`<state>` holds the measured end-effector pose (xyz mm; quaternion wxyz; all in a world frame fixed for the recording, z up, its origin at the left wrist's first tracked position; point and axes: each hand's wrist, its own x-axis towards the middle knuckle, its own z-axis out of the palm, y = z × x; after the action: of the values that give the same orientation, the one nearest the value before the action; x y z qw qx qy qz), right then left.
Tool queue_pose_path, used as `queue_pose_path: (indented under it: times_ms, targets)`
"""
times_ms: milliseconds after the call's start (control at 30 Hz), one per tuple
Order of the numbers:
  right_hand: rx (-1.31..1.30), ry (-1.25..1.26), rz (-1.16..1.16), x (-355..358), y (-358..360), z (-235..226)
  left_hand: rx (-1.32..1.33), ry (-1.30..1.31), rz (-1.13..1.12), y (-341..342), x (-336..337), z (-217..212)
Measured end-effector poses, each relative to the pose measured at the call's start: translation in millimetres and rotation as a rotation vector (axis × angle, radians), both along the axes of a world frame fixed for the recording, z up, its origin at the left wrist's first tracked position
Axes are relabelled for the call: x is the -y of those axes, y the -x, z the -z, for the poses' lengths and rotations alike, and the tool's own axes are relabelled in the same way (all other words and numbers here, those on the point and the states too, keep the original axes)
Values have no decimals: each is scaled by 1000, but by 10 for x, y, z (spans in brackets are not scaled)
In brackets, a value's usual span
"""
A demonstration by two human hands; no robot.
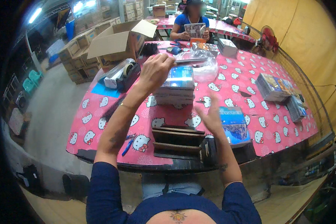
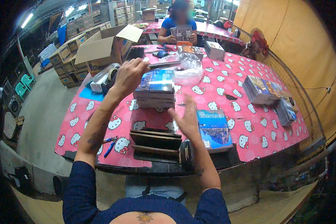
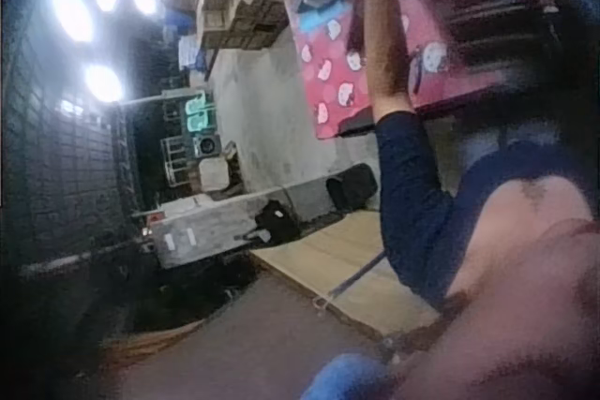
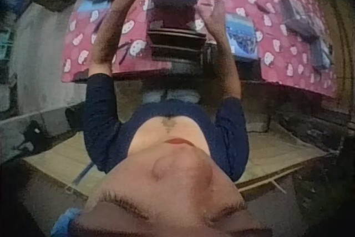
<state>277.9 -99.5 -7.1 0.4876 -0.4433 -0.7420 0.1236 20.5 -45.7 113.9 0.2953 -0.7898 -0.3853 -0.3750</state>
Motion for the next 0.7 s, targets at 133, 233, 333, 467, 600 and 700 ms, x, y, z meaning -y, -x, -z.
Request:
queue_pose_path:
  times_ms: [133, 233, 333, 467, 600, 700]
  targets:
    - [-267, 4, -147, 255, -328, -298, -4, 113, 260, -280, 742, -325]
    - [-530, 451, -433, 602, -475, 5, -8, 286, 290, -390, 1044, -116]
    - [-654, 459, -375, 780, -506, 290, -50, 319, 348, -541, 1154, 49]
    - [-746, 461, -288, 815, -432, 464, -124, 307, 287, -638, 1222, 100]
    - [-636, 462, -302, 808, -335, 443, -157, 269, 247, -621, 1364, -18]
    - [-609, 429, -326, 756, -281, 445, -187, 268, 212, -547, 1373, -12]
